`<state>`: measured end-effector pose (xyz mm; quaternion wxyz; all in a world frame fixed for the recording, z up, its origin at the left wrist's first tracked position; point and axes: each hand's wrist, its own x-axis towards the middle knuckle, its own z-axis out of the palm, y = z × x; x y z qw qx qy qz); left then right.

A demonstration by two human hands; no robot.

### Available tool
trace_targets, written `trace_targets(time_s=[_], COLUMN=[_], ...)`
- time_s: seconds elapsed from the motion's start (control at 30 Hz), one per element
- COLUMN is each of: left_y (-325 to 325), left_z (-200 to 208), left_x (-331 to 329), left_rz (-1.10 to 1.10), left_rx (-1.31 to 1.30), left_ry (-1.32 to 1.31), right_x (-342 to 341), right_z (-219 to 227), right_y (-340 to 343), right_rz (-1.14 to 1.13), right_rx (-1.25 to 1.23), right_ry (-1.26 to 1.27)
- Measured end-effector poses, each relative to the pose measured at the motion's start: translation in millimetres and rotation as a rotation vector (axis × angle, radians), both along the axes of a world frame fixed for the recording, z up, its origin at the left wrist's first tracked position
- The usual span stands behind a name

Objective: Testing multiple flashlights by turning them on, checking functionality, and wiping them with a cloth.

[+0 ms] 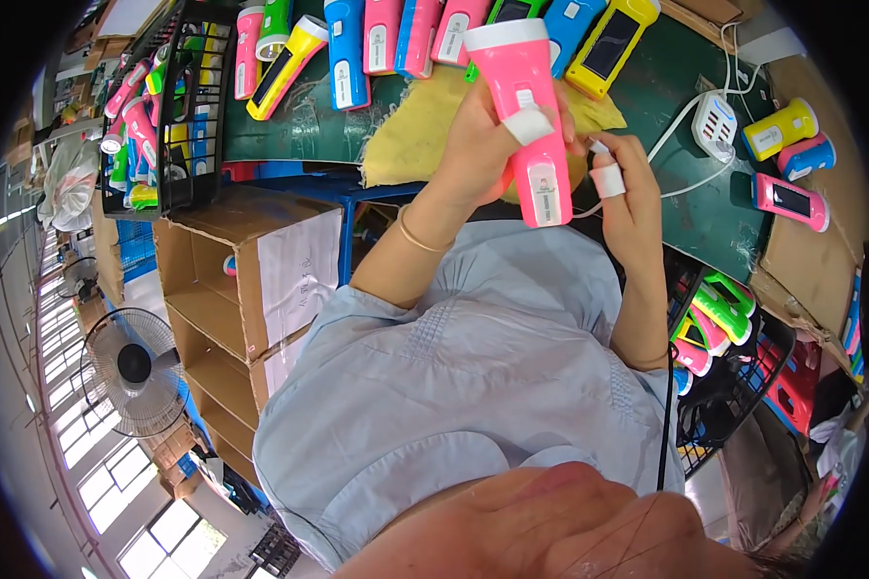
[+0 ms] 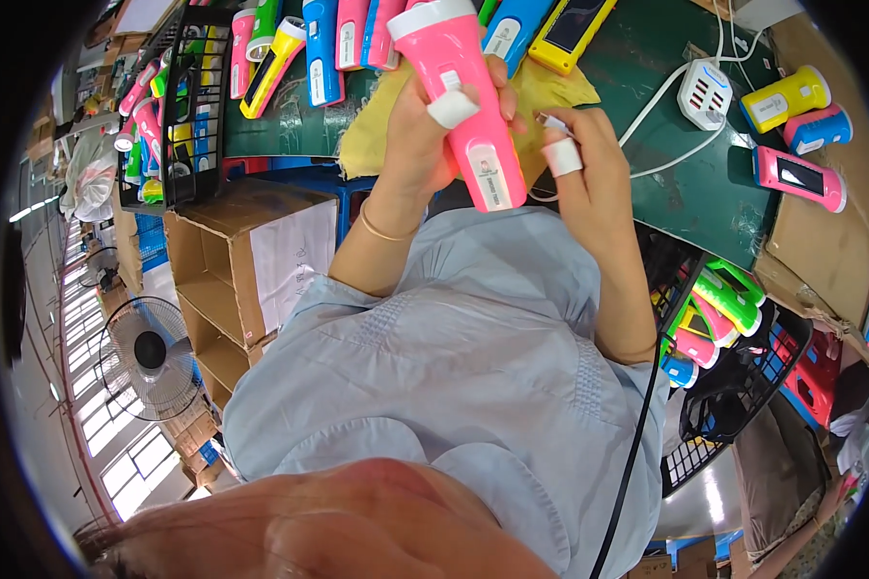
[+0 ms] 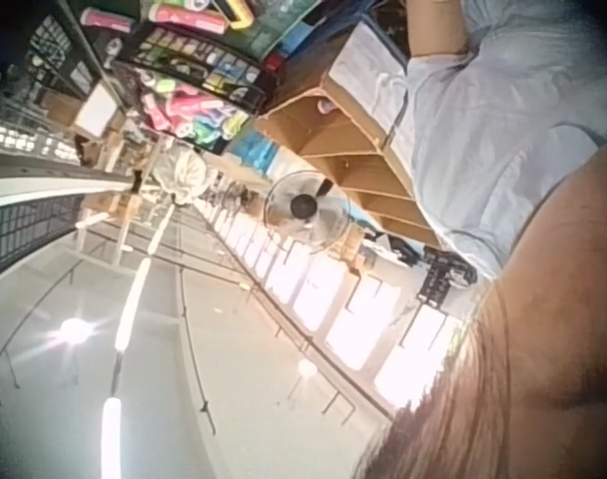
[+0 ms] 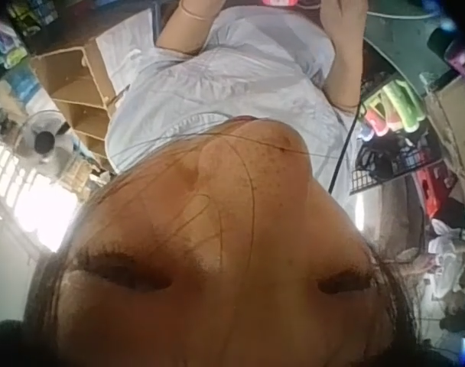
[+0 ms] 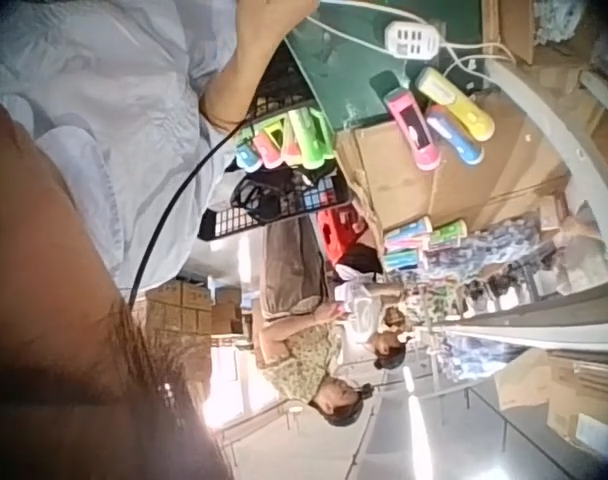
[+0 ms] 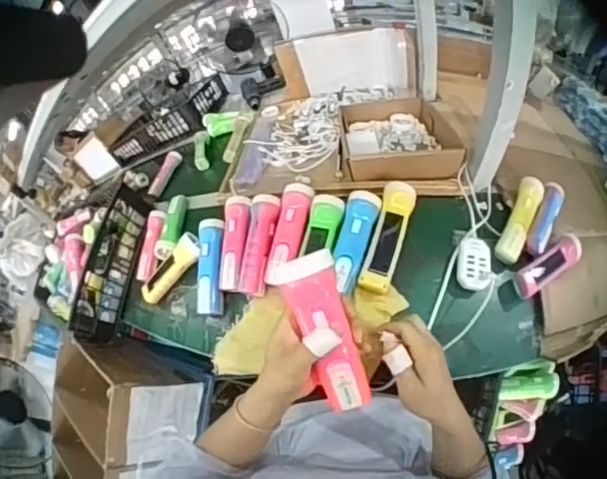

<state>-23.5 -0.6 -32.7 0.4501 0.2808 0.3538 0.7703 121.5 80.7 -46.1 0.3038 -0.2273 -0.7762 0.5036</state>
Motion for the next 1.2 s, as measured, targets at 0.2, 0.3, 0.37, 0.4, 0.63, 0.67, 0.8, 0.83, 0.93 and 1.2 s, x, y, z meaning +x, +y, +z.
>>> trace_targets(time_s=[0.2, 0.3, 0.37, 0.4, 0.63, 0.67, 0.8, 0.83, 0.93, 1.2], left_y=[-2, -3, -3, -4, -5, -5, -4, -4, -1, 10], left_z=[11, 8, 5, 6, 21, 21, 12, 12, 11, 14], left_x=[6, 6, 3, 1, -1, -2, -1, 0, 1, 8], left_rz=[0.002, 0.044, 0.026, 0.003, -0.055, -0.055, 0.014, 0.042, 0.086, 0.248], left_rx=[-0.21, -0.319, -0.266, -0.21, -0.308, -0.36, -0.361, -0.377, -0.403, -0.419], left_ry=[0.097, 0.209, 0.312, 0.415, 0.655, 0.753, 0.78, 0.81, 0.868, 1.088], right_x=[19, 14, 9, 9, -6, -8, -8, -8, -8, -21], right_z=[0, 7, 16, 22, 46, 45, 45, 46, 51, 42], right_y=[-1, -7, -7, -5, 9, 11, 8, 8, 8, 4], right_rz=[0.07, 0.014, 0.004, -0.009, 0.088, 0.075, 0.054, 0.053, 0.054, -0.133], right_rx=[-0.339, -0.224, -0.21, -0.195, -0.086, 0.013, 0.07, 0.069, 0.078, 0.449], right_ry=[-0.137, 0.117, 0.172, 0.227, 0.094, 0.011, -0.011, -0.013, -0.022, -0.156])
